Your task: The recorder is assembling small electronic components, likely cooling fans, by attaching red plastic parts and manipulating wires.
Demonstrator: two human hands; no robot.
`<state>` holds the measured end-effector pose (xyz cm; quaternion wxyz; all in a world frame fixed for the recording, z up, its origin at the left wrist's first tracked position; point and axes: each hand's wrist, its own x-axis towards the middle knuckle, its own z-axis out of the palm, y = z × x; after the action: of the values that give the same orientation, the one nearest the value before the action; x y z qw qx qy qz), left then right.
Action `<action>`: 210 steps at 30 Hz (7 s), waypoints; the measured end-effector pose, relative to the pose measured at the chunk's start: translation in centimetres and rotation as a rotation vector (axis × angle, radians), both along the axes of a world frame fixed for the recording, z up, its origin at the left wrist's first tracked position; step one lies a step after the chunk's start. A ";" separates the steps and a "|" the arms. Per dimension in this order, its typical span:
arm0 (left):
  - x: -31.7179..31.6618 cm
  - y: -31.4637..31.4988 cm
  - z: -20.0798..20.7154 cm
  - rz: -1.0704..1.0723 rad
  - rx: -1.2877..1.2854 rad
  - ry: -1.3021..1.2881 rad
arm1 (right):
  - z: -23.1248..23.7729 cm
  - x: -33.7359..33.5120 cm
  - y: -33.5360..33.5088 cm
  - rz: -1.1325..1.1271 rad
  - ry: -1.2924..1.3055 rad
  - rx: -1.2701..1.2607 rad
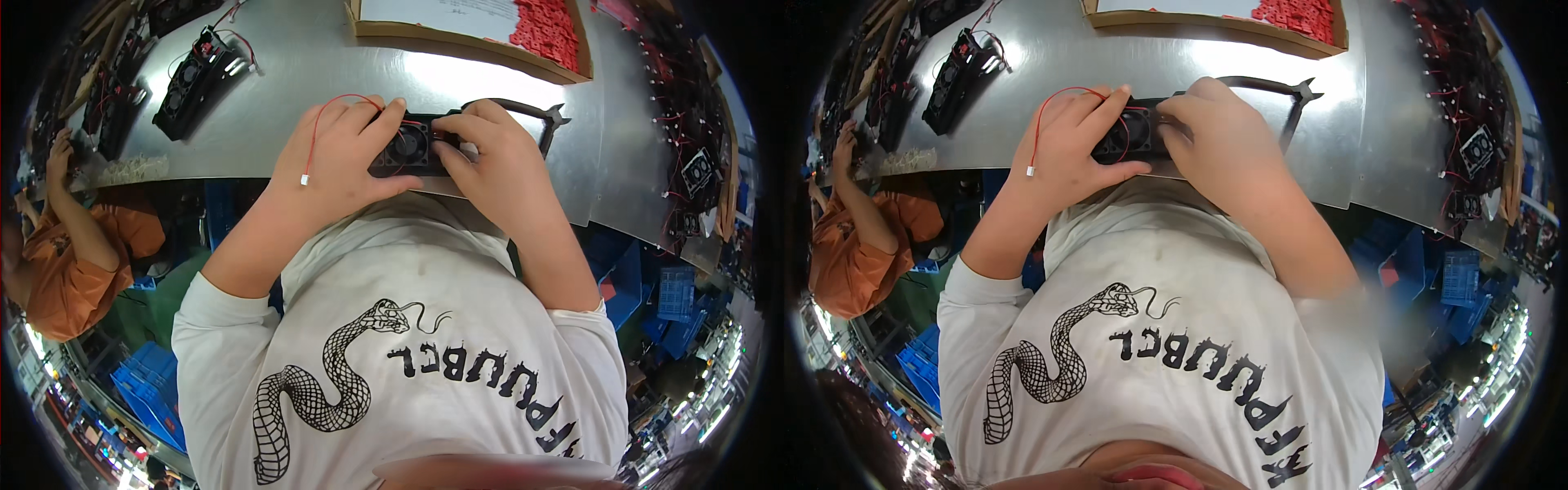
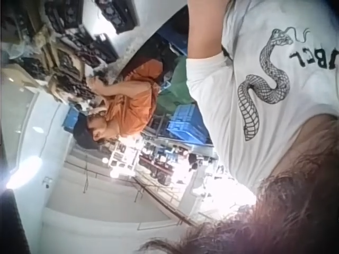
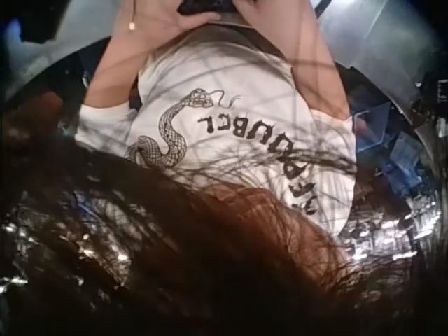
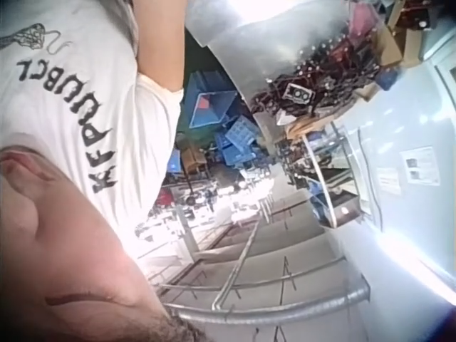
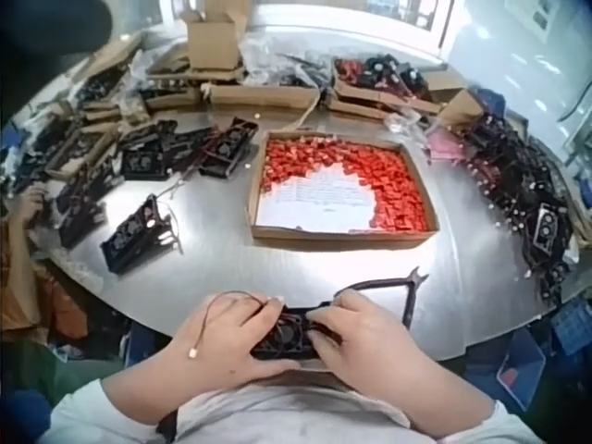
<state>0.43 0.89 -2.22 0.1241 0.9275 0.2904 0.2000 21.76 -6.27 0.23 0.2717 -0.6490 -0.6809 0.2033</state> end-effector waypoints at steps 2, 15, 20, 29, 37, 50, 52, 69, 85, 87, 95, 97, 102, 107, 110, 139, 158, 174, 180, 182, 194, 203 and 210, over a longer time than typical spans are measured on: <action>0.1 -0.2 -0.3 -0.016 -0.012 0.003 | -0.1 0.7 -0.2 -0.018 0.003 0.007; 1.1 -1.5 0.3 -0.026 -0.047 0.050 | 0.6 1.4 -1.1 0.026 -0.134 0.025; 1.3 -1.6 0.4 -0.024 -0.023 0.041 | 0.5 1.3 -1.7 -0.026 -0.119 0.015; 1.2 -2.3 0.6 -0.082 -0.002 0.027 | 2.8 8.9 7.9 0.039 -0.054 0.208; 1.2 -3.0 0.6 0.049 -0.060 0.044 | 1.2 14.8 13.8 -0.047 -0.344 -0.216; 2.1 -3.3 0.4 0.042 0.003 0.018 | 0.4 4.6 -0.8 0.275 -0.089 0.247; 2.4 -3.3 0.3 0.027 0.032 0.011 | -0.5 4.4 -1.1 0.248 -0.078 0.263; 2.2 -3.2 0.2 0.019 0.030 0.025 | -0.3 3.7 -1.0 0.217 -0.129 0.215; 0.0 -2.0 1.1 0.073 -0.084 0.048 | -0.4 9.1 -3.3 0.365 -0.585 -0.145; 0.2 -2.0 1.0 0.065 -0.071 0.042 | -1.0 9.5 -3.9 0.365 -0.580 -0.095; 2.5 -1.5 0.7 -0.056 0.004 0.068 | 0.5 10.0 -1.7 0.243 1.069 0.426; 2.8 -1.5 0.7 -0.095 -0.024 0.082 | 1.4 8.1 -0.2 0.372 1.416 0.390; 3.1 -1.3 1.1 -0.100 -0.056 0.038 | 3.8 6.0 1.5 0.461 1.219 0.131; 3.2 -1.3 0.9 -0.095 -0.060 0.019 | 2.7 4.2 1.7 0.388 1.028 0.106; 2.8 -1.6 0.6 -0.081 -0.048 0.017 | 4.3 6.4 3.1 0.630 1.039 0.101; 3.2 -3.3 0.6 0.002 -0.026 0.057 | 0.8 5.1 -0.9 0.362 1.397 0.350; 3.2 -2.8 0.5 -0.020 -0.046 0.048 | 0.5 5.2 -0.1 0.426 1.386 0.262; 3.5 -1.0 1.3 -0.126 -0.057 0.000 | 2.1 4.8 -0.3 0.616 1.214 0.231; 3.4 -1.8 1.2 -0.048 -0.086 0.032 | 1.3 4.0 -0.7 0.413 1.129 0.311; 3.5 -1.8 1.3 -0.053 -0.094 0.034 | 1.2 4.6 0.0 0.470 1.119 0.326; 3.1 -1.5 1.0 -0.092 -0.075 0.039 | 0.9 4.2 0.4 0.500 1.128 0.305; 3.2 -1.6 1.2 -0.087 -0.057 0.010 | 1.2 3.6 0.0 0.392 1.102 0.327; 3.2 -1.5 1.2 -0.093 -0.054 0.000 | 1.0 4.0 0.4 0.458 1.136 0.295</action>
<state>3.60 -0.56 -1.05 0.1582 0.9363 0.2522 0.1862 25.77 -5.82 1.25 0.6270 -0.2331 -0.5730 0.4735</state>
